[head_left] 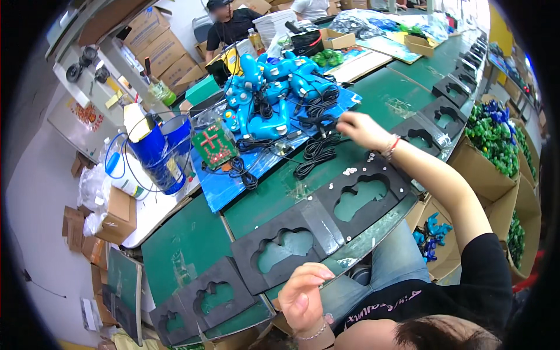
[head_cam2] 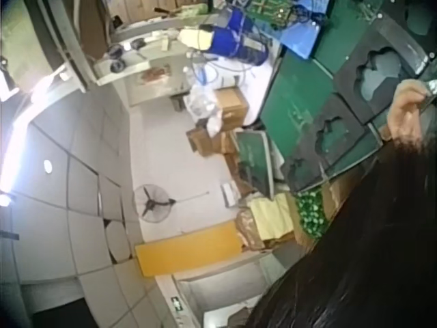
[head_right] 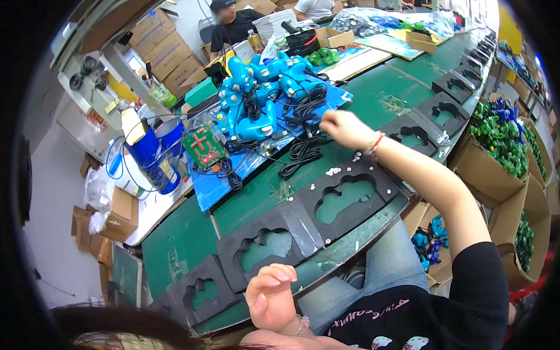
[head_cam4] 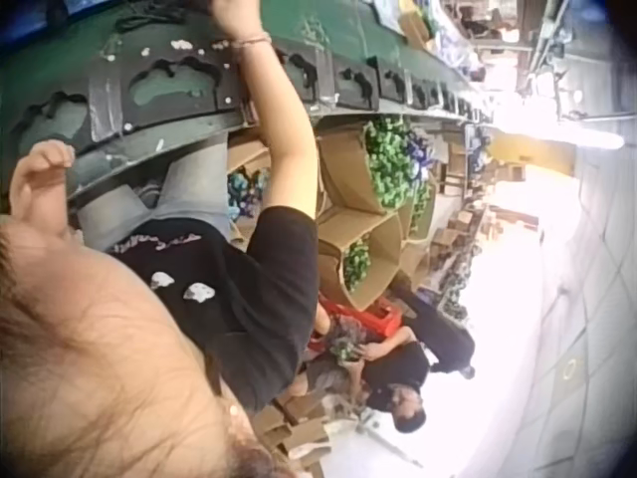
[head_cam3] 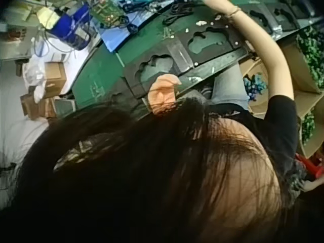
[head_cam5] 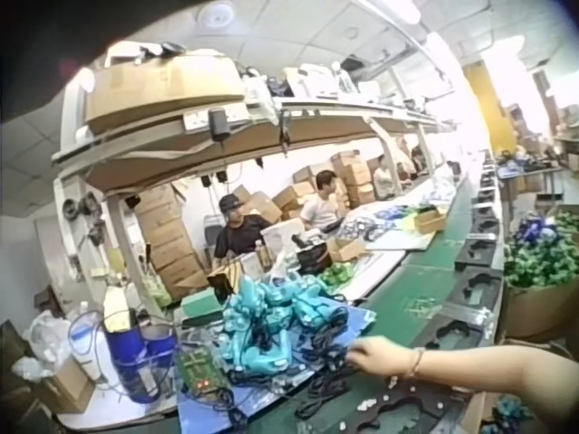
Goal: The person tests game controllers by plugging each cable into a test board, pressing the buttons and joysticks, and unplugging the cable before placing the controller aside.
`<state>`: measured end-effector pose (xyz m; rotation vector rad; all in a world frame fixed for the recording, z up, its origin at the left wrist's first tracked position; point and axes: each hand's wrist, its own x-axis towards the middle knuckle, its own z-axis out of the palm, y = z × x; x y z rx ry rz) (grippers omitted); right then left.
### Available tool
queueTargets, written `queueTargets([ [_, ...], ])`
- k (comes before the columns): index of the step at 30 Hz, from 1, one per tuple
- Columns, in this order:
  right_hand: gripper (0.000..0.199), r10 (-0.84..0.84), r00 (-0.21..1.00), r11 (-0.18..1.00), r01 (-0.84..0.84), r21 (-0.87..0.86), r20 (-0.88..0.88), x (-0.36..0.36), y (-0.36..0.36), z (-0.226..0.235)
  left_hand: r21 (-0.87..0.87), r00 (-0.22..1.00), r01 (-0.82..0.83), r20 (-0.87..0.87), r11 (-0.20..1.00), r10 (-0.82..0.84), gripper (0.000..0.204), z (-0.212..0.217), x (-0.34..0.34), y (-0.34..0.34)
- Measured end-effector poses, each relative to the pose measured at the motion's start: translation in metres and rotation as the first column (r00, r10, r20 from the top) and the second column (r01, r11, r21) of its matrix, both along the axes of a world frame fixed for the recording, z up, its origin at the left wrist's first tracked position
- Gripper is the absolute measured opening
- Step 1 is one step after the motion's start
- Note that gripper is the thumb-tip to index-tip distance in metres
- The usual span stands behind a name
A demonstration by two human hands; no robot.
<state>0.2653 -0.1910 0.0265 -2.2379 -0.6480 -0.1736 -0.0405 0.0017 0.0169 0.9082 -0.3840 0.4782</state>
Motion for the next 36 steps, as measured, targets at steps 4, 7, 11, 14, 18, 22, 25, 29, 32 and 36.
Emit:
queueTargets([
  [4, 0.018, -0.197, 0.94, 0.973, 0.222, -0.06, 0.279, 0.003, -0.003, 0.023, 0.247, 0.947, -0.241, -0.15, 0.939, 0.283, 0.031, 0.0, 0.005, 0.002],
  [7, 0.021, -0.022, 0.71, 0.992, 0.1, -0.07, 0.704, -0.013, 0.017, 0.017, 0.588, 0.827, -0.414, -0.076, 0.696, 0.556, 0.022, -0.003, 0.013, 0.002],
  [11, 0.031, 0.344, 0.905, 0.824, -0.162, -0.543, 0.252, -0.03, 0.05, -0.004, 0.716, 0.748, -0.474, 0.021, 0.512, 0.663, 0.019, -0.014, 0.026, 0.006],
  [14, 0.038, 0.288, 0.897, 0.818, -0.048, -0.573, 0.336, -0.025, 0.067, -0.012, 0.781, 0.707, -0.428, -0.023, 0.454, 0.706, 0.019, -0.022, 0.033, 0.007],
  [18, 0.032, 0.475, 0.827, 0.729, -0.177, -0.661, 0.301, -0.022, 0.068, -0.007, 0.776, 0.727, -0.449, 0.028, 0.444, 0.686, 0.018, -0.029, 0.034, 0.008],
  [22, 0.03, 0.256, 0.967, 0.906, -0.234, -0.353, 0.015, -0.035, 0.054, 0.021, 0.79, 0.729, -0.437, 0.031, 0.43, 0.684, 0.018, -0.031, 0.035, 0.006],
  [25, 0.03, 0.259, 0.946, 0.939, -0.199, 0.279, -0.197, -0.042, 0.046, 0.053, 0.823, 0.728, -0.426, 0.066, 0.375, 0.683, 0.018, -0.03, 0.036, 0.005],
  [29, 0.024, 0.437, 0.72, 0.747, 0.042, 0.663, -0.539, -0.055, 0.042, 0.078, 0.835, 0.725, -0.425, 0.083, 0.35, 0.683, 0.018, -0.03, 0.037, 0.003],
  [32, 0.021, 0.398, 0.813, 0.849, -0.151, 0.507, -0.425, -0.071, 0.045, 0.09, 0.837, 0.714, -0.434, 0.095, 0.333, 0.694, 0.018, -0.03, 0.037, 0.003],
  [36, 0.037, 0.445, 0.893, 0.681, -0.292, 0.672, -0.063, -0.099, 0.038, 0.124, 0.858, 0.728, -0.4, 0.082, 0.323, 0.681, 0.025, -0.029, 0.038, 0.001],
])
